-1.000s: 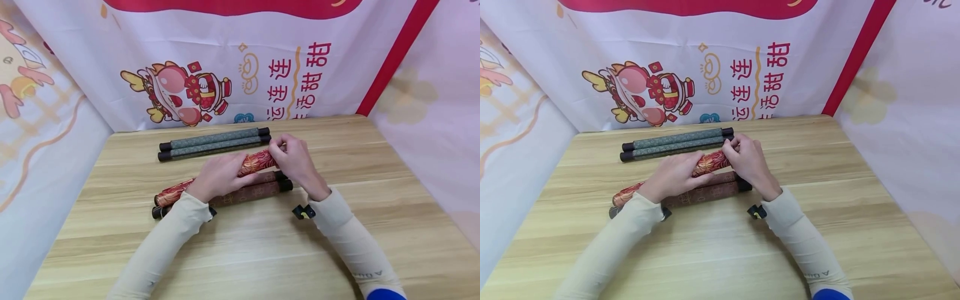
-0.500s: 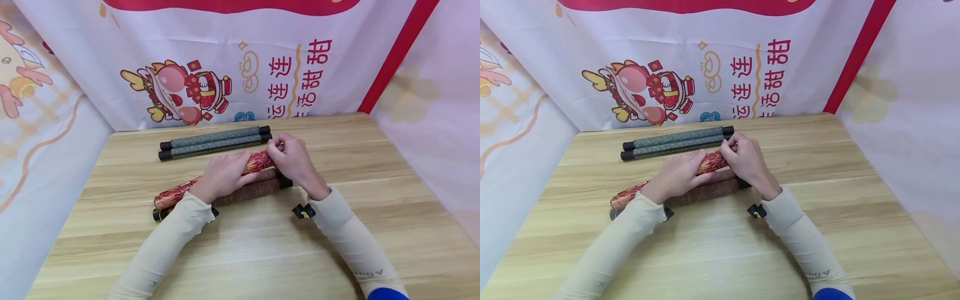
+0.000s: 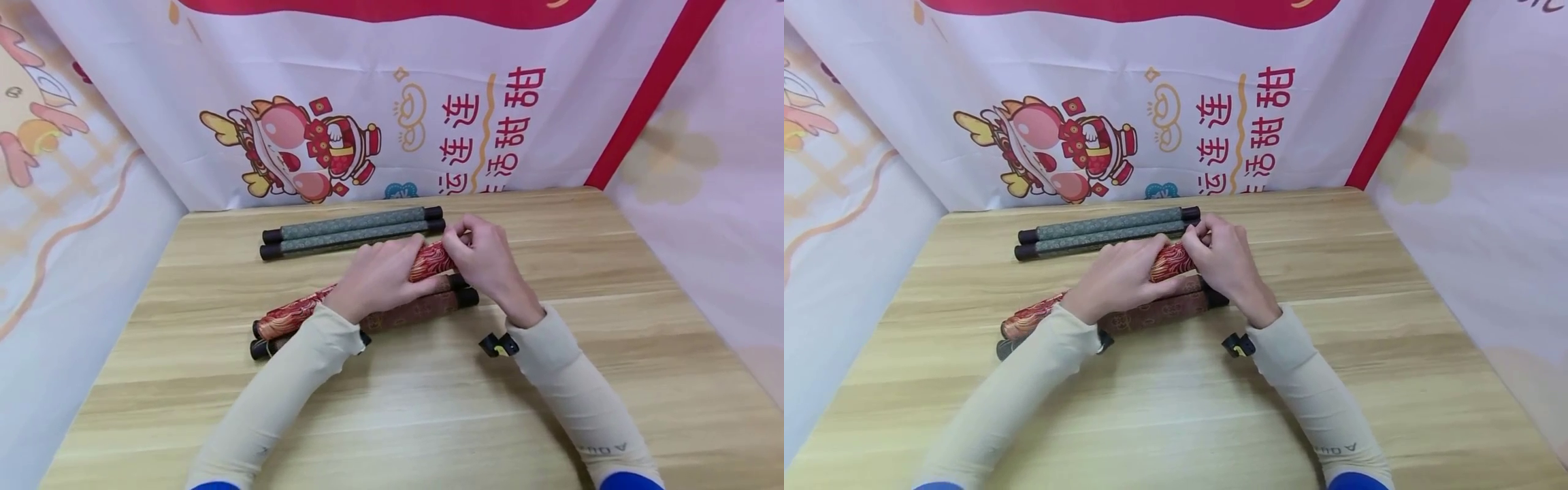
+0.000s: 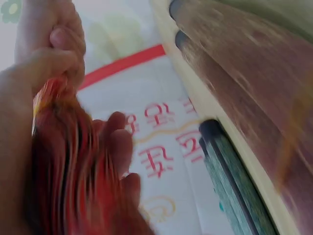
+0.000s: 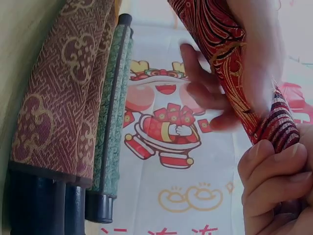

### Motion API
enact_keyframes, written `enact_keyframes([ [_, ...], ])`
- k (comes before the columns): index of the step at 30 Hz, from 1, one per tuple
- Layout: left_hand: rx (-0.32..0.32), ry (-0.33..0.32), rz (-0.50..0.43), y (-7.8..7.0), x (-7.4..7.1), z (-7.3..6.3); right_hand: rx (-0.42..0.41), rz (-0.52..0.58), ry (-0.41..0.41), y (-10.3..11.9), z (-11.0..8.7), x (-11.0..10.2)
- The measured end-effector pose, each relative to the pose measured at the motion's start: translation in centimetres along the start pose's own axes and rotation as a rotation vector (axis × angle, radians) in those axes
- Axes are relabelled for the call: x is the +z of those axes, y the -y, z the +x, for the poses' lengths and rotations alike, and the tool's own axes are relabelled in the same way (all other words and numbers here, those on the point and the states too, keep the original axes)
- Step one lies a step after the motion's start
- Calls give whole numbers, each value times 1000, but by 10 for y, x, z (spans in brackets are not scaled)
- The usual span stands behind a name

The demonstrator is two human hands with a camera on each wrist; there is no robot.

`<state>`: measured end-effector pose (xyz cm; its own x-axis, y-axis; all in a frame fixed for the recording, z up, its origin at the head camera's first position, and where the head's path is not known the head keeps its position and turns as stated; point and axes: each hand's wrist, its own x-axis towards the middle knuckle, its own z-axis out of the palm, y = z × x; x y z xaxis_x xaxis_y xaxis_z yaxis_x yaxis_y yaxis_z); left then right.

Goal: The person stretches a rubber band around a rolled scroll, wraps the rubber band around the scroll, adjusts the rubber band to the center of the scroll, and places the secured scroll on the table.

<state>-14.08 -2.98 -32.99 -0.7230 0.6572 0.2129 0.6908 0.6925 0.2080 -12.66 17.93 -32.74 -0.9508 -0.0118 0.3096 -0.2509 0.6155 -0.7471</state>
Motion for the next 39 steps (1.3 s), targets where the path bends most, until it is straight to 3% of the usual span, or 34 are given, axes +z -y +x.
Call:
enact_keyframes([
  [3,-11,7,-1,-1,2,3,8,27,-2,-2,1,-1],
  [9,10,6,73,10,4,-10,-11,20,-14,-7,4,-7],
  [16,21,35,74,13,-3,-14,-18,43,7,-3,4,-7],
  [20,5,28,72,5,-5,-6,10,51,-2,-2,3,-7],
  [26,-19,3,-2,-10,-1,14,0,54,-47,-3,2,-14],
  [34,-23,22,30,0,0,-1,12,73,-47,-5,3,-20],
  [39,-46,23,30,-12,-8,12,-20,77,-74,-1,4,-15],
])
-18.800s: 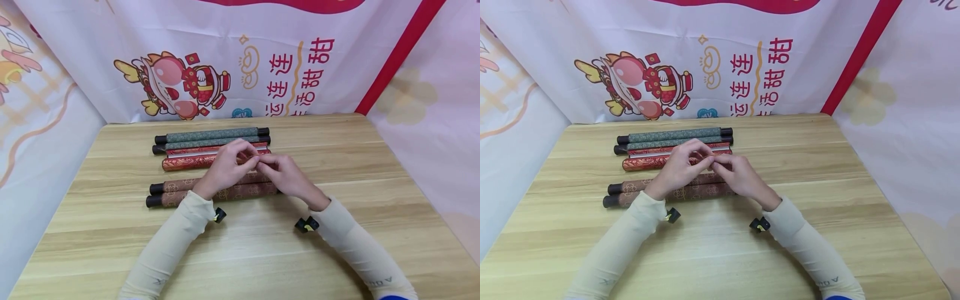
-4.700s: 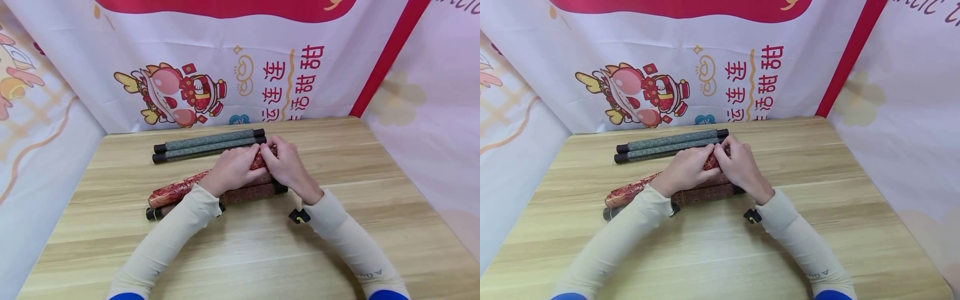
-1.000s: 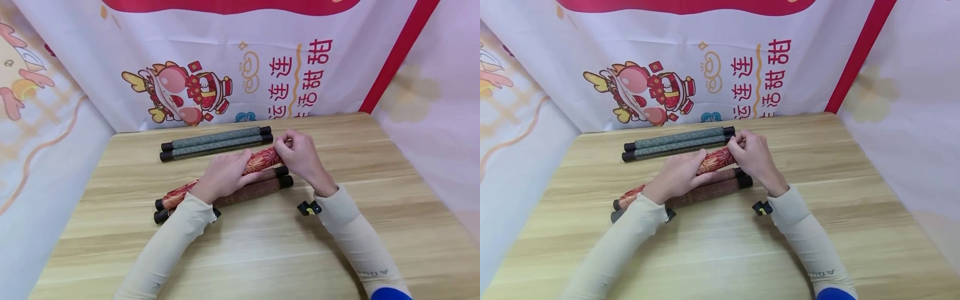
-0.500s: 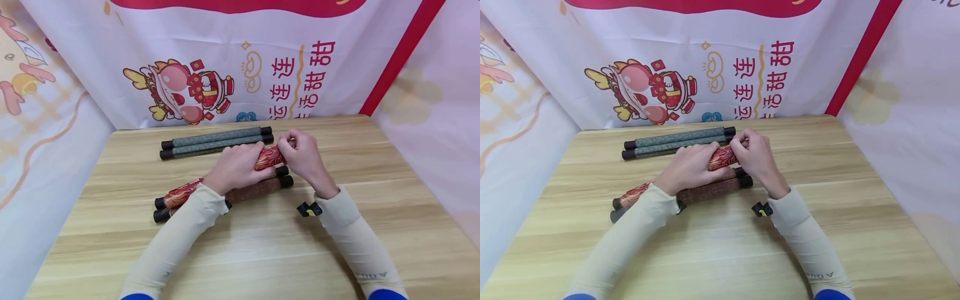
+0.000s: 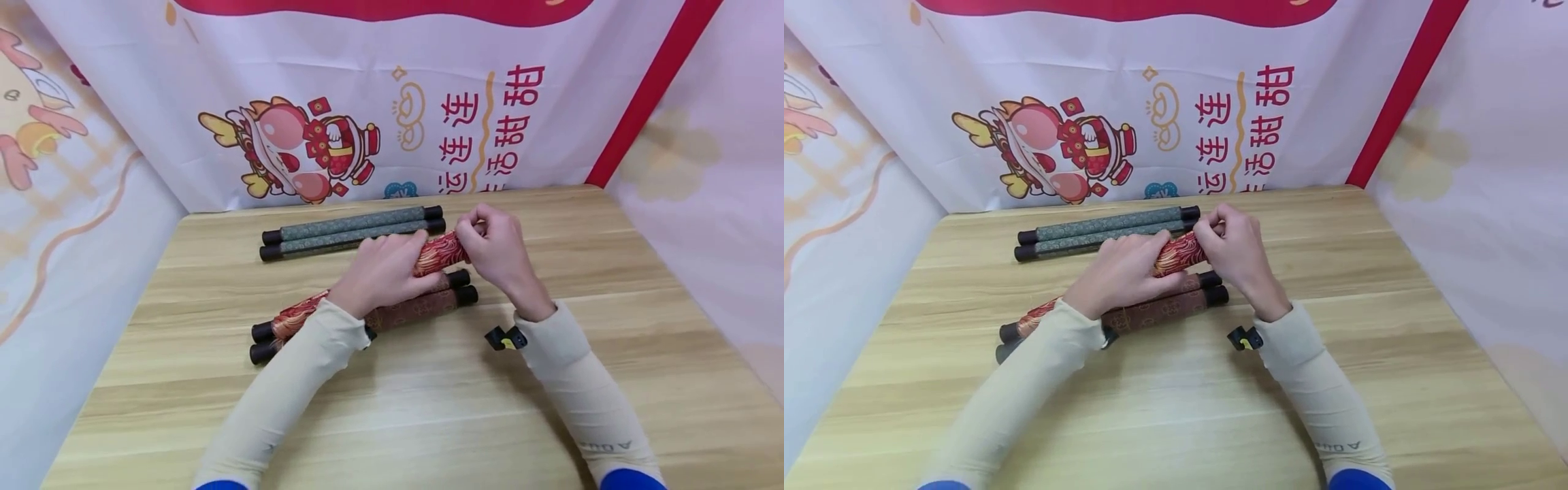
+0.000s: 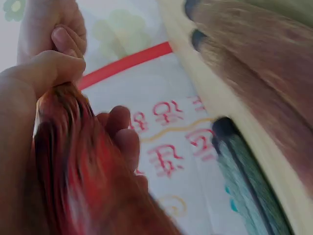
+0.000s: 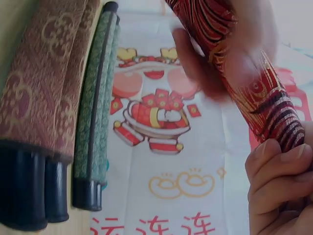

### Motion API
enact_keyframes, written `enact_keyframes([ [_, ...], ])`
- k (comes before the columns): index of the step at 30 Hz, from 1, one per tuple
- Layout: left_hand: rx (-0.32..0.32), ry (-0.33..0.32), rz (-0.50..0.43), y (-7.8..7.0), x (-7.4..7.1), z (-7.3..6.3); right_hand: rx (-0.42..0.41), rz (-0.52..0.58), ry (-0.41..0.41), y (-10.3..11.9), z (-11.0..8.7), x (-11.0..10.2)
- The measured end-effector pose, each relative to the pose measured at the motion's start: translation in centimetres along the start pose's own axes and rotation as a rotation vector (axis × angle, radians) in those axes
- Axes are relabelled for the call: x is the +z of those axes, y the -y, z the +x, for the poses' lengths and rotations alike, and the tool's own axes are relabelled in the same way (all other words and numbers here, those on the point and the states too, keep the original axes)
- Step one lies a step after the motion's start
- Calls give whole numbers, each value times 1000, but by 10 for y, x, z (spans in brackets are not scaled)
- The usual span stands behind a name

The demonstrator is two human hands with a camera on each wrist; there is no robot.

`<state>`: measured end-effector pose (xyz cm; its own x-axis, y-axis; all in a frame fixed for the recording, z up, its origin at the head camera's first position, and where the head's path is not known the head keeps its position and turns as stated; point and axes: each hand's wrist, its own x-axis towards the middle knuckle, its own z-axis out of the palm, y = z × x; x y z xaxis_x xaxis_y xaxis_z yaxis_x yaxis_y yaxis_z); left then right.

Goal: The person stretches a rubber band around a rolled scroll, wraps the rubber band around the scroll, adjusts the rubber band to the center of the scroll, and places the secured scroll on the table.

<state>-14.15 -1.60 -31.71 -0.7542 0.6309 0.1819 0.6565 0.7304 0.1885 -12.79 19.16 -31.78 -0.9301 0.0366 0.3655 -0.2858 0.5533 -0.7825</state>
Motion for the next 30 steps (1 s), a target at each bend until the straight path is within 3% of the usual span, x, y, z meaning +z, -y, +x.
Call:
enact_keyframes([
  [4,-26,34,-25,-6,-1,5,-10,5,-14,1,-2,-1],
  [11,-9,69,17,22,6,-27,20,5,-37,-5,1,-14],
  [13,-22,56,21,20,5,-25,16,10,-47,-3,0,-12],
  [19,-30,-6,-65,-3,1,-1,-15,24,-26,4,-2,-6],
  [21,-36,8,-58,-2,3,-2,-6,25,-47,3,-2,-9],
  [26,-31,55,10,17,10,-22,17,14,-99,-3,0,-17],
  [30,-24,24,-22,15,7,-16,-5,25,-79,-1,0,-11],
])
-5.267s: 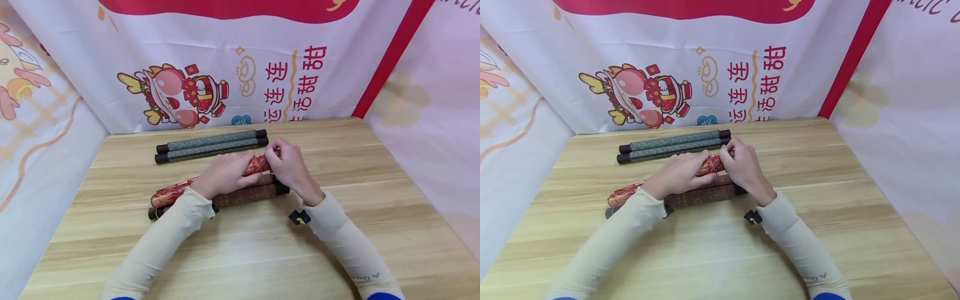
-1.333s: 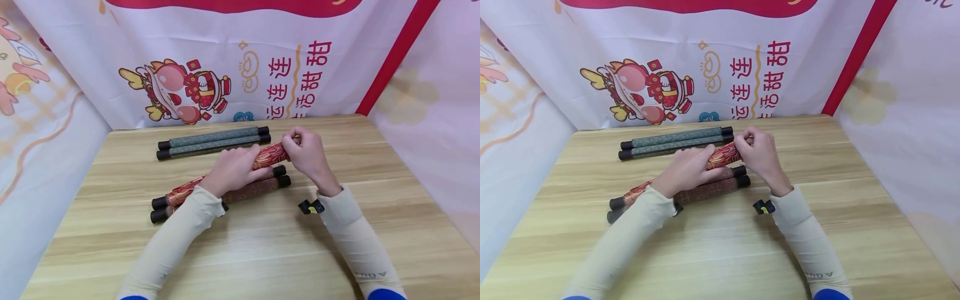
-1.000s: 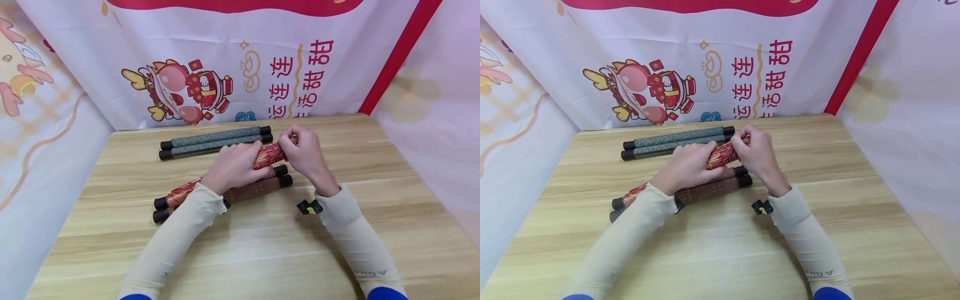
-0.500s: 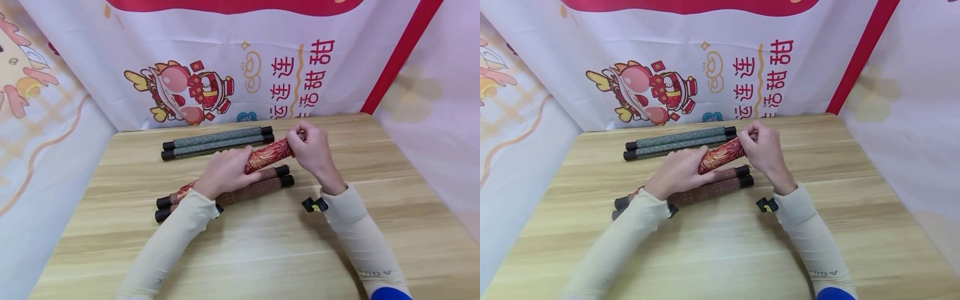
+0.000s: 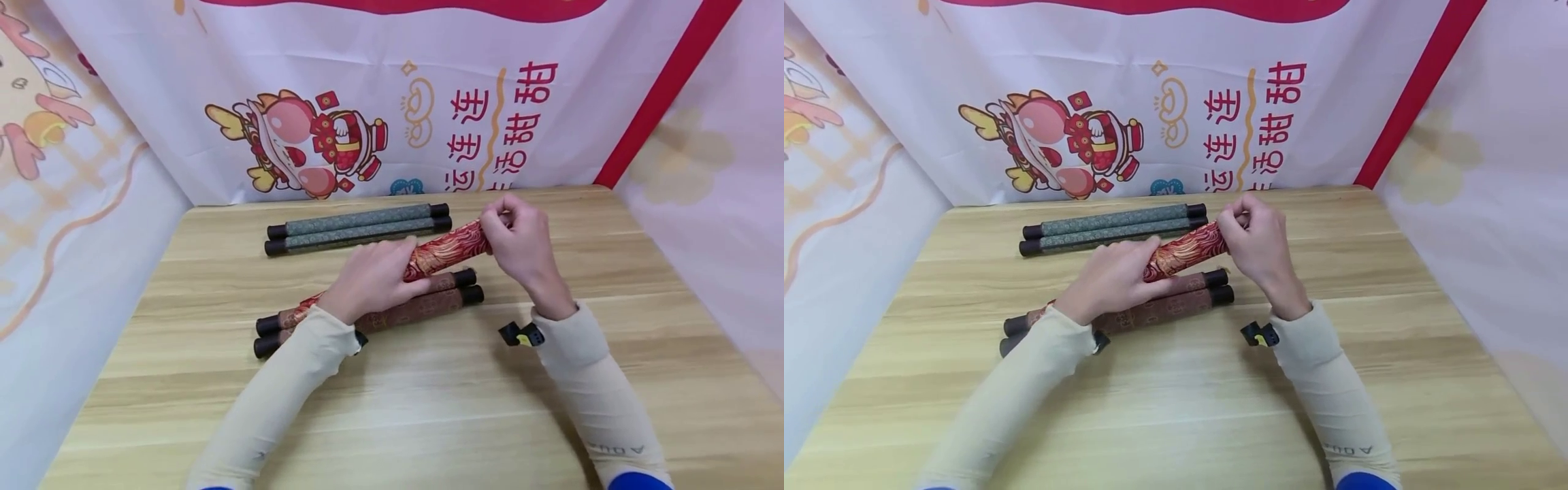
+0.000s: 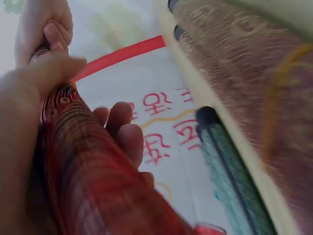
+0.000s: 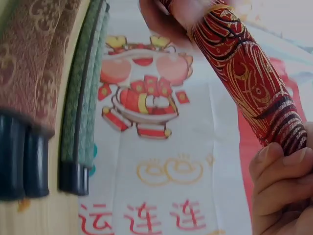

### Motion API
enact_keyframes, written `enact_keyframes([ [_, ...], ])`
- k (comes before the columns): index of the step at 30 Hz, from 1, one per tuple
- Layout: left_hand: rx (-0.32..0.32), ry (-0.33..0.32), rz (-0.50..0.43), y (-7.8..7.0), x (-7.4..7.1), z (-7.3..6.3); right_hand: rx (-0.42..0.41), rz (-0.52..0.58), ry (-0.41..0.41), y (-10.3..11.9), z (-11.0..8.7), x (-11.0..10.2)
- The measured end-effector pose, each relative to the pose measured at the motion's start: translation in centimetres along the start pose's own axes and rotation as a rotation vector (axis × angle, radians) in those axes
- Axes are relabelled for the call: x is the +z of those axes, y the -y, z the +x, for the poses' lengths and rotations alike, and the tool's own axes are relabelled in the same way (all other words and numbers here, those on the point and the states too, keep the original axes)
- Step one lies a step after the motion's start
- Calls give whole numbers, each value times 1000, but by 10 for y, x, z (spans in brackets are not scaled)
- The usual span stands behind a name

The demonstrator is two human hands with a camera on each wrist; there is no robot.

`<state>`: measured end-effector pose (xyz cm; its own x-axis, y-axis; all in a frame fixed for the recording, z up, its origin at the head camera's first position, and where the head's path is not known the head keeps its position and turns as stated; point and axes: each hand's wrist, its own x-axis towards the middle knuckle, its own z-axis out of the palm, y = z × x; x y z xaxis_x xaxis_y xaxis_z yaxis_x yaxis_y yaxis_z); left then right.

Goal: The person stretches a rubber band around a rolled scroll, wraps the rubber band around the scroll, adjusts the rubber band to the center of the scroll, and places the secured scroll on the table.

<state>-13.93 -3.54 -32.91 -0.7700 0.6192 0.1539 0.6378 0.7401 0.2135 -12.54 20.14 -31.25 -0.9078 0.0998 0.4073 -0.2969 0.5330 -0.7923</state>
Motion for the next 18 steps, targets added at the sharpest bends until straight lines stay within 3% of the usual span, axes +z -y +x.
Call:
enact_keyframes([
  [5,4,-17,-86,-13,-5,15,-24,1,7,4,-3,5],
  [9,-11,22,-49,2,-2,0,-4,-1,-35,1,-2,2],
  [13,-9,38,-8,17,2,-14,13,-8,-20,-2,0,1],
  [18,-12,3,-78,11,2,-4,2,19,1,-1,-1,8],
])
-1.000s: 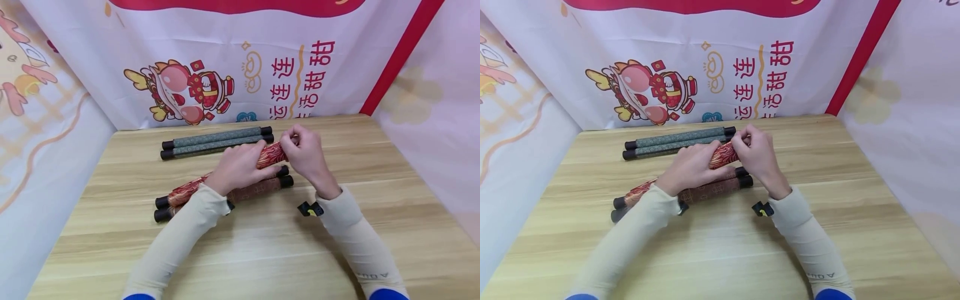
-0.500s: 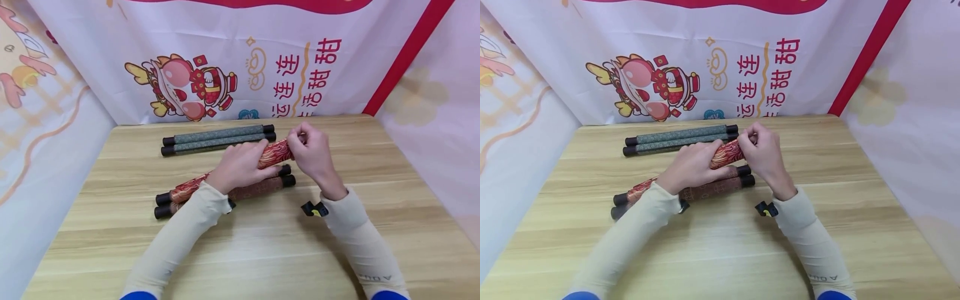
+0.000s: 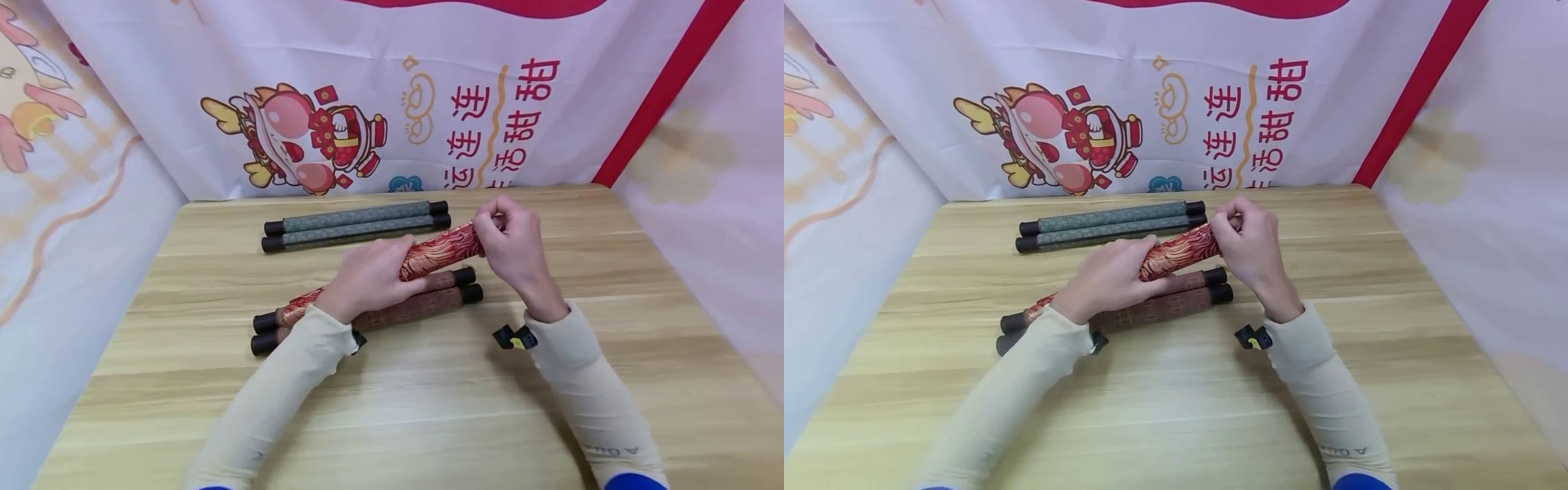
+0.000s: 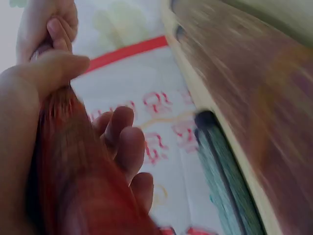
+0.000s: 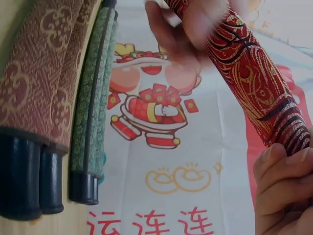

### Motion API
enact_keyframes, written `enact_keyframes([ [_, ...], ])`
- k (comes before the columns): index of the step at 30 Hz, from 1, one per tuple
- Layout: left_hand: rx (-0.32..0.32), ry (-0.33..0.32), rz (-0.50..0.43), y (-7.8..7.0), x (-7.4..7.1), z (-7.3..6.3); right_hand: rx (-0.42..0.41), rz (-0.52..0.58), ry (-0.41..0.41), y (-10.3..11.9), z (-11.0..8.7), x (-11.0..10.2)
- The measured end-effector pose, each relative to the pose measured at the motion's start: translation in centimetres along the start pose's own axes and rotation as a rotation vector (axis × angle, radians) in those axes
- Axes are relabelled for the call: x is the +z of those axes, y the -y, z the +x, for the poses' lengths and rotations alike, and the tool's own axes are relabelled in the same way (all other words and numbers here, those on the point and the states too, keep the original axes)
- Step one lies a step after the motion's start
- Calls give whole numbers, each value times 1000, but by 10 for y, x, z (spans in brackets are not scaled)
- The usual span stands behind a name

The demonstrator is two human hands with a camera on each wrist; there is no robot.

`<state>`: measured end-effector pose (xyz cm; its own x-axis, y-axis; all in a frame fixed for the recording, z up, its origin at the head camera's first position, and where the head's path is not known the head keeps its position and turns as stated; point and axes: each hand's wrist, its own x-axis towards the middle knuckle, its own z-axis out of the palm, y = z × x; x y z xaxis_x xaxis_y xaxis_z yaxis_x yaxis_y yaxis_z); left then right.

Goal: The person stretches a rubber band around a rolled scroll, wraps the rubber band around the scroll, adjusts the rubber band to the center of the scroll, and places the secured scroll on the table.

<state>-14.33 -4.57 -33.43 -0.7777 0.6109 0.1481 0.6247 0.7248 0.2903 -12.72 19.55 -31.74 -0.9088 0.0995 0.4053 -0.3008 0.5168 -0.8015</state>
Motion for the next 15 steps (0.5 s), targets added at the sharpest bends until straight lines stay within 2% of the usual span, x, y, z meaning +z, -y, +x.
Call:
enact_keyframes([
  [4,8,-17,-23,-4,0,3,-8,-4,-19,1,-1,-1],
  [9,-4,35,64,14,5,-16,13,-35,-7,-5,-1,-5],
  [11,-3,42,78,16,5,-18,15,-36,8,-7,0,-4],
  [15,28,-6,12,5,1,-6,5,-27,-2,-4,-1,-1],
])
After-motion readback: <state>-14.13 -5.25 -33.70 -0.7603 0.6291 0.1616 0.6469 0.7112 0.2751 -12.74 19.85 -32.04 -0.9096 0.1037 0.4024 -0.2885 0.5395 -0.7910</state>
